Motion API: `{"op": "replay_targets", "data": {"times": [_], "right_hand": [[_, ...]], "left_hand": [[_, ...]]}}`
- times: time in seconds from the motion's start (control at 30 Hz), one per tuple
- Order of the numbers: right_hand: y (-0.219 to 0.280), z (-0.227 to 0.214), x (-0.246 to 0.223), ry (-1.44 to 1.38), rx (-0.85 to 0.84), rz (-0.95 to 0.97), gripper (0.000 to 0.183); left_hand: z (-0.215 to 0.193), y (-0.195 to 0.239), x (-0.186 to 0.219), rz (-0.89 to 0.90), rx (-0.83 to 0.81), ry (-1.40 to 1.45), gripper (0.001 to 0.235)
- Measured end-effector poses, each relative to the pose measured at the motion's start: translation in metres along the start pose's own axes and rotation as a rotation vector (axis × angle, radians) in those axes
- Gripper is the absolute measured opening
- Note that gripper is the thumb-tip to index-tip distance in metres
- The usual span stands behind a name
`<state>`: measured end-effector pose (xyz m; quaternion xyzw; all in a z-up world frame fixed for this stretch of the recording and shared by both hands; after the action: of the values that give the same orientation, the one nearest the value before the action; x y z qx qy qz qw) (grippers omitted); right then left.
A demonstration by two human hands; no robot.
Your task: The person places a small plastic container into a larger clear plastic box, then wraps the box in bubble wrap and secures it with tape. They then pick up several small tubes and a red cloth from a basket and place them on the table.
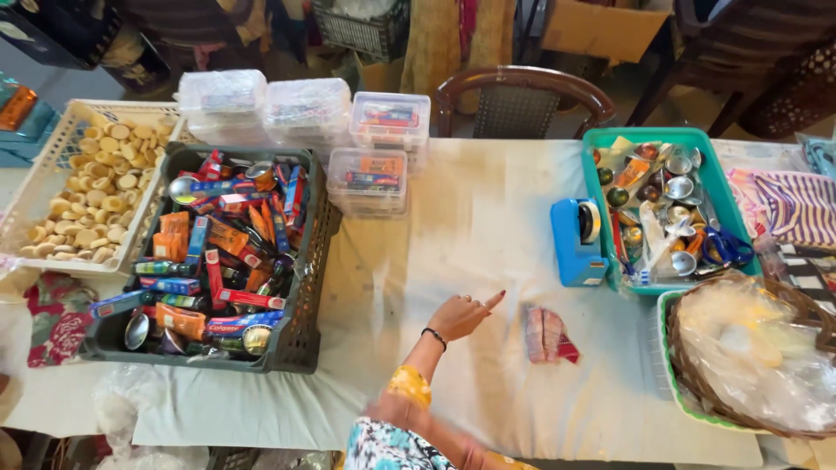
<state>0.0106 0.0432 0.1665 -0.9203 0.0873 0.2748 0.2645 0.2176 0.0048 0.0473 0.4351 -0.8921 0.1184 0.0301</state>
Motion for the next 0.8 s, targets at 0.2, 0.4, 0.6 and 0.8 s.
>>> {"op": "replay_targets", "data": {"times": [0.2,0.4,0.6,0.8], "right_hand": [[-0.002,-0.018,-0.021,-0.006,0.033,0.056,0.050],[0.002,-0.046,-0.030,-0.038,0.038,0.158,0.045],[0.141,0.006,0.158,-0.502,0.091,0.939,0.039],[0.262,0.028,0.224,-1.006,0.445,1.617,0.029]], "left_hand": [[-0.066,-0.006,-0.039,-0.317,-0.072,0.035,0.082],[-0.210,0.043,-0.111,-0.353,0.129,-0.480,0.018],[-0.240,0.231,-0.253,-0.955,0.371,-0.479,0.011],[-0.179,0.318,-0.273,-1.350,0.000,-0.438,0.057]]}}
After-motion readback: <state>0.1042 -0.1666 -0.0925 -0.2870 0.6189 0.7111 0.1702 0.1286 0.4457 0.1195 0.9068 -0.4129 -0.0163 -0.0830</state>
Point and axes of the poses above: each hand's wrist, its own y-axis away from the middle knuckle, its own z-axis out of the palm, x = y × z, the point moved 9 cm from there along -y, towards the middle knuckle, and after that the axes turned 2 degrees about z, right-handed, at the moved point
